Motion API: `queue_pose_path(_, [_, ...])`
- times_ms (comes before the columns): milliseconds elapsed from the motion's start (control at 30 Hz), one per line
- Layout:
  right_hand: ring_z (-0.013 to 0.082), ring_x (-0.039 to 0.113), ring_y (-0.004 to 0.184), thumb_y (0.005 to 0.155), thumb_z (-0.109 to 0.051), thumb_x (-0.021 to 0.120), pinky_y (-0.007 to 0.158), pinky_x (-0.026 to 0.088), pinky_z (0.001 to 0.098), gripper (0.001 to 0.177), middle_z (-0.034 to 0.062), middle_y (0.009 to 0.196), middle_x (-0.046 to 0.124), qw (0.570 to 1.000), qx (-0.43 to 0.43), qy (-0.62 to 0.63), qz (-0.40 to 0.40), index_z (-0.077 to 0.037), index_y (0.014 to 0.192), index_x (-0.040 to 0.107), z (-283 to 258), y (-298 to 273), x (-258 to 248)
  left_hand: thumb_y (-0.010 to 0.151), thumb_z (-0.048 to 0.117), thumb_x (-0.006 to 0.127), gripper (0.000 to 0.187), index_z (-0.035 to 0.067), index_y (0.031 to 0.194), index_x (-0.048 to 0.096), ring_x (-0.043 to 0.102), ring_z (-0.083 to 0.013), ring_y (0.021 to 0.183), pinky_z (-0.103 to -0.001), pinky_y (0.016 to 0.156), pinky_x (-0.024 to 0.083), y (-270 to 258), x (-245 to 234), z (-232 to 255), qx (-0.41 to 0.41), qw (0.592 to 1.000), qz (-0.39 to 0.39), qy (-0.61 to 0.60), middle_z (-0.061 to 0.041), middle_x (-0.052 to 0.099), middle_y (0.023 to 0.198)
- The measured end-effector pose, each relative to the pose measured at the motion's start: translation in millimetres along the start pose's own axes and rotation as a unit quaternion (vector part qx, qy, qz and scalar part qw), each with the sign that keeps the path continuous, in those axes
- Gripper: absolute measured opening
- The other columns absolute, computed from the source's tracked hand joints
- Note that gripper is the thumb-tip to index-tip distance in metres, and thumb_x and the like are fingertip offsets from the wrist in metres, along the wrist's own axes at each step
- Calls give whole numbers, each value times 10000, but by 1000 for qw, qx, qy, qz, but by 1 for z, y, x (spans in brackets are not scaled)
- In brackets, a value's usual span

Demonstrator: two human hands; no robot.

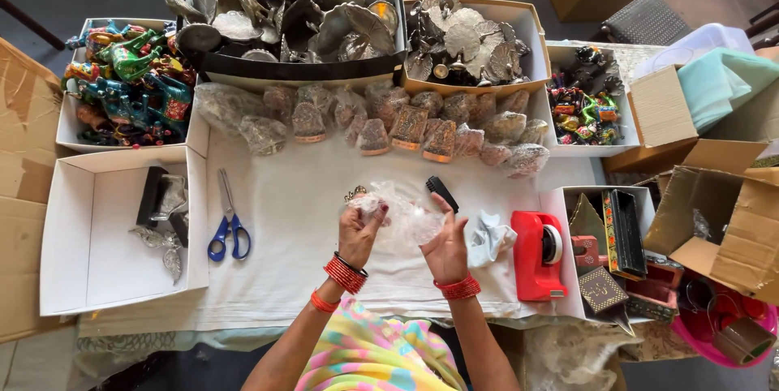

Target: The person wipes a small silver figurine with a white cloth, then wraps it in bubble wrap. The workspace is a table covered with boxes of various decorative items, including silverware and colorful ornaments.

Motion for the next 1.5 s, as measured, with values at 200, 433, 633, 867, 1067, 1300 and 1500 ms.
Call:
queue_pose_path(200, [151,592,1035,866,-180,819,869,540,310,519,90,1158,599,812,-155,-563,-1,-48,1304,572,5,27,-63,972,176,668,258,53,1187,591,590,-91,468,-254,396,487,8,12,47,-36,998,53,18,-35,646,632])
queue_pose_path(433, [103,674,921,1003,-29,679,832,577,294,111,4,1022,713,979,-157,-126,18,-94,1070,620,-28,43,-59,1061,262,575,202,80,1137,530,562,-47,482,-226,408,486,19,2,72,64,987,124,-80,32,564,662])
queue_pose_path(633, [184,668,989,961,-132,694,859,587,390,186,60,1199,709,987,-145,-67,4,-132,1146,670,-53,42,-49,1109,161,619,175,43,1222,559,613,-79,775,-236,682,499,45,-37,31,57,951,249,-174,-24,675,915])
queue_pose_path(867, [208,609,1233,932,-91,725,1016,540,434,178,39,1343,671,974,-139,-156,-89,-126,1104,697,-67,50,-44,916,374,678,566,150,1368,422,540,-321,1253,-511,1030,519,49,-54,55,-130,895,167,-392,-145,486,1347])
queue_pose_path(1067, [217,661,1185,959,-52,706,1080,525,392,118,98,1180,718,963,-175,-180,-98,-68,1073,682,-57,69,-2,876,576,704,928,132,1590,311,405,-362,1306,-544,1054,420,43,-22,126,39,959,134,247,-223,317,1473])
queue_pose_path(1300, [113,693,800,1038,-91,685,703,576,241,90,60,987,731,959,-205,-178,-81,-64,1115,648,-70,106,31,857,764,496,832,194,1450,617,577,-244,1183,-477,950,504,71,-32,136,89,899,-12,428,-138,647,1310])
queue_pose_path(1500, [33,573,571,1029,-170,682,490,457,197,117,3,784,692,926,-225,-288,-98,-58,1059,666,-60,120,61,1004,531,697,453,91,1108,729,733,-233,1038,-430,905,589,104,-15,107,142,957,-87,239,-136,778,1092])
Point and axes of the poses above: each hand's wrist, its own y-axis towards the middle knuckle, its own x-axis out of the palm, z = x × y, the point moved 1 cm from there along y, towards the middle knuckle
